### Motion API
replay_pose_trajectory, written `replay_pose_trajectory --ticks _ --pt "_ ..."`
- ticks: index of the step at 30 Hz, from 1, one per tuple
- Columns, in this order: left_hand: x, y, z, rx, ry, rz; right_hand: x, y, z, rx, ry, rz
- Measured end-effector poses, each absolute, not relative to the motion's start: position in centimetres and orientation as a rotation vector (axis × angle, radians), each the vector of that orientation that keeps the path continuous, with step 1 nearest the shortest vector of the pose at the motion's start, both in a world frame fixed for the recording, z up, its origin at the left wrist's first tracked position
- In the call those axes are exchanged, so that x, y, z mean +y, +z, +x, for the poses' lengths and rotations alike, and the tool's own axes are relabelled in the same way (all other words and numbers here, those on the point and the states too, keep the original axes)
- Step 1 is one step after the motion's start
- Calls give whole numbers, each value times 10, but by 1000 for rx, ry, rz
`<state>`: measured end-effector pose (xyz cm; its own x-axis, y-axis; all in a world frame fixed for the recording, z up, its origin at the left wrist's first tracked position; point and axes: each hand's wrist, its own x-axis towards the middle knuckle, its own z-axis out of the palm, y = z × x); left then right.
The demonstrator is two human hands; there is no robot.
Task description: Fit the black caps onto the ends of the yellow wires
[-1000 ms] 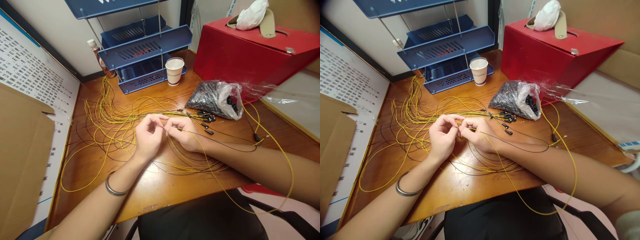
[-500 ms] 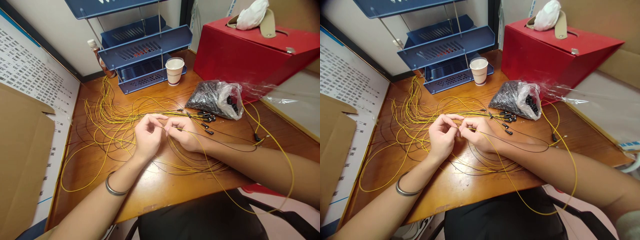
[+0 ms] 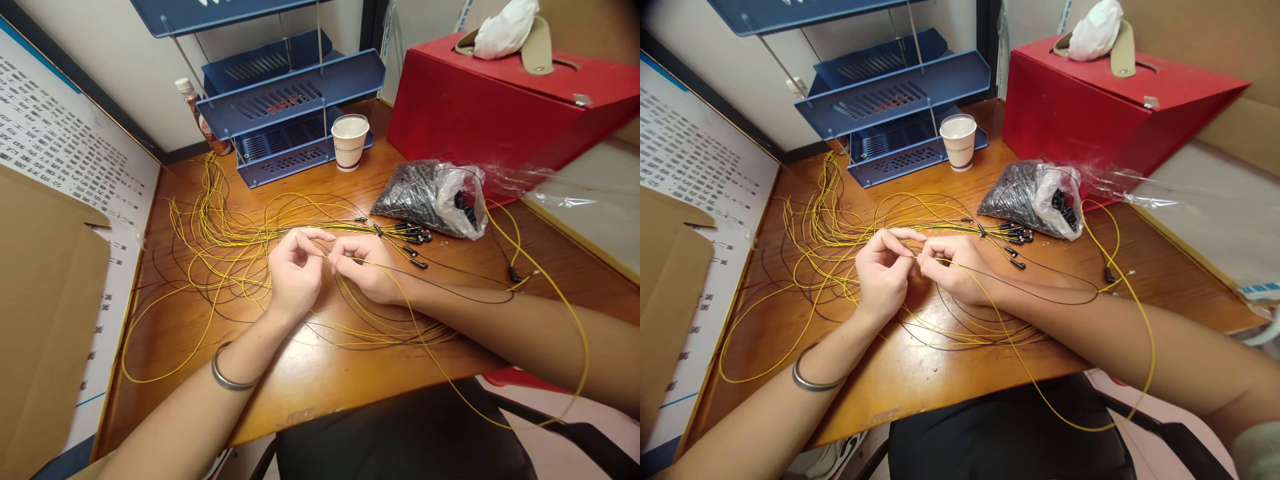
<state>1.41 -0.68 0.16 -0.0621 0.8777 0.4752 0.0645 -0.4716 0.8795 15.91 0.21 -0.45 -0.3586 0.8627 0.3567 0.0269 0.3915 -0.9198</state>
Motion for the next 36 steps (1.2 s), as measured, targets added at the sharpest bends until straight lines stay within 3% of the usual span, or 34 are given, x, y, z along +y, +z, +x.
replay_pose_trajectory --ticks 36 --pt "-6 1 13 1050 1562 1525 3 -5 159 -1698 1141 -762"
